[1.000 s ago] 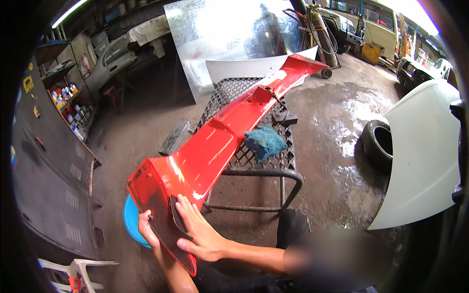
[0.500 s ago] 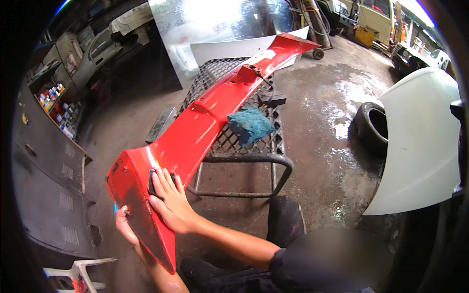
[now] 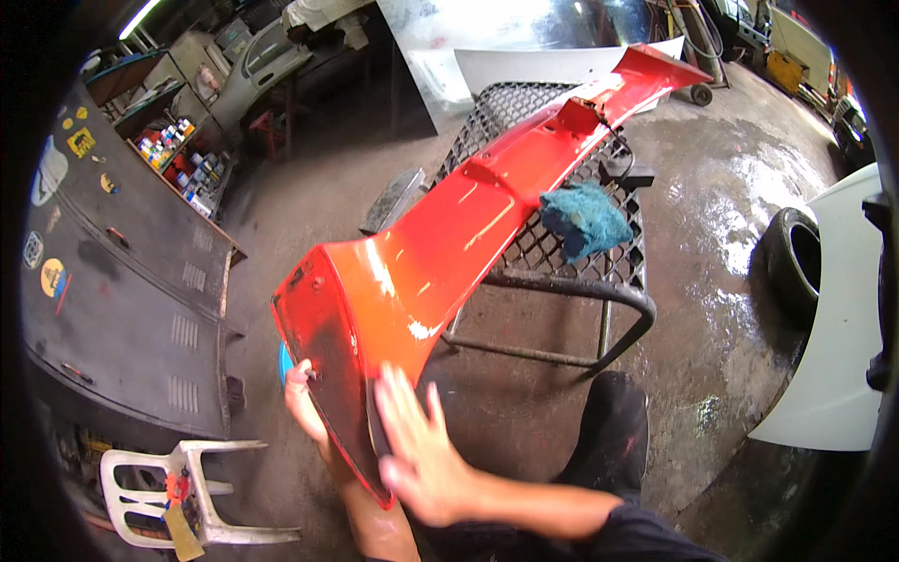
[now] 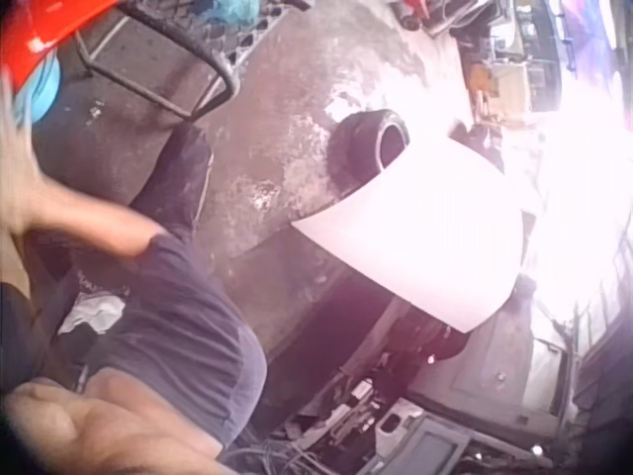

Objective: The person sands a red car bumper with a sanding block, moving it across the surface in repeated strokes. The person occasionally dips the sanding block into a blue bucket of water and continues sanding different sections of the bumper.

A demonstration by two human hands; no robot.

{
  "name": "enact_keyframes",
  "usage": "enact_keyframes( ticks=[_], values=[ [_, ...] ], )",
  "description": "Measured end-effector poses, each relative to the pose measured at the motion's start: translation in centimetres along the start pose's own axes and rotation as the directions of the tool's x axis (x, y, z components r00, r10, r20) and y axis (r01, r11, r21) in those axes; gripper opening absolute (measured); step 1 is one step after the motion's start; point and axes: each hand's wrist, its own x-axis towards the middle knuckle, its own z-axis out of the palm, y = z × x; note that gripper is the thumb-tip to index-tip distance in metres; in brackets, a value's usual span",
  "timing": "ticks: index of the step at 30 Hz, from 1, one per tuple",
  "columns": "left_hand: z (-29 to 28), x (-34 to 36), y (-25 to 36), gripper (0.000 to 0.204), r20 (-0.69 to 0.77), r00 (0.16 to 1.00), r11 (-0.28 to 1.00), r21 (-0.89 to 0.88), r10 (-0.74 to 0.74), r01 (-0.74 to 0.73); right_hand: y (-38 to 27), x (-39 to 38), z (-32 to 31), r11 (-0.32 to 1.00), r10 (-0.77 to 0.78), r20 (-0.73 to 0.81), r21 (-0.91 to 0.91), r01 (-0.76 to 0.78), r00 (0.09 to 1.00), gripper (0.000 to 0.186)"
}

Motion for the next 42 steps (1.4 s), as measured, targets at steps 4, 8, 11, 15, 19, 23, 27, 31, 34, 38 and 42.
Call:
enact_keyframes(
  ticks=[4, 8, 11, 15, 19, 23, 27, 31, 34, 38, 42],
  values=[
    [-0.2, 0.1, 0.1, 0.047, -0.037, 0.999, 0.999, -0.039, -0.004, 0.002, 0.9, 3.0, -0.7, 0.995, 0.074, -0.004, -0.069, -0.074, 0.997, 0.072],
    [-0.2, 0.5, 0.1, 0.046, -0.032, 0.999, 1.0, 0.01, 0.012, -0.012, -0.8, -1.9, 0.4, 0.997, -0.01, 0.08, 0.082, 0.003, 0.997, 0.076],
    [-0.3, 0.3, 0.0, 0.047, -0.032, 0.999, 0.999, 0.016, 0.039, -0.039, 1.5, 2.8, -1.0, 0.982, 0.068, 0.021, -0.177, -0.063, 0.997, 0.07],
    [-0.1, 0.2, 0.0, 0.048, -0.086, 0.995, 0.998, 0.035, 0.059, -0.056, -1.2, -0.8, 0.0, 0.999, 0.03, 0.024, 0.026, -0.03, 0.999, 0.072],
    [0.7, 0.0, -0.2, 0.049, -0.148, 0.987, 0.998, 0.025, 0.054, -0.051, 0.8, 3.1, -0.8, 0.985, -0.044, -0.057, -0.168, 0.034, 0.997, 0.071],
    [1.1, 0.3, -0.4, 0.052, -0.07, 0.997, 0.999, -0.027, 0.019, -0.021, 0.9, 4.9, -0.9, 0.992, 0.0, -0.064, -0.128, -0.009, 0.998, 0.069],
    [0.7, 0.5, -0.5, 0.053, -0.102, 0.995, 0.998, 0.062, 0.017, -0.011, 0.0, 2.7, -1.0, 0.987, -0.022, 0.077, -0.156, 0.034, 0.997, 0.074],
    [0.6, 1.0, -0.2, 0.054, -0.172, 0.972, 0.976, 0.18, 0.157, -0.126, 4.0, 12.8, -1.8, 0.958, 0.024, 0.045, -0.287, -0.011, 0.999, 0.058],
    [1.1, 1.2, 0.2, 0.054, -0.237, 0.964, 0.969, 0.241, 0.119, -0.06, 4.3, 15.6, -2.2, 0.958, 0.102, 0.122, -0.279, -0.065, 0.987, 0.058],
    [1.3, 0.7, -0.7, 0.055, -0.181, 0.972, 0.986, 0.107, 0.149, -0.131, 1.4, 6.4, -1.1, 0.983, -0.034, 0.041, -0.181, 0.041, 0.999, 0.073],
    [0.2, 1.1, -0.8, 0.052, -0.129, 0.982, 0.985, 0.113, 0.141, -0.126, 0.7, 5.4, -0.9, 0.98, -0.008, 0.032, -0.198, 0.014, 0.999, 0.073]
  ],
)
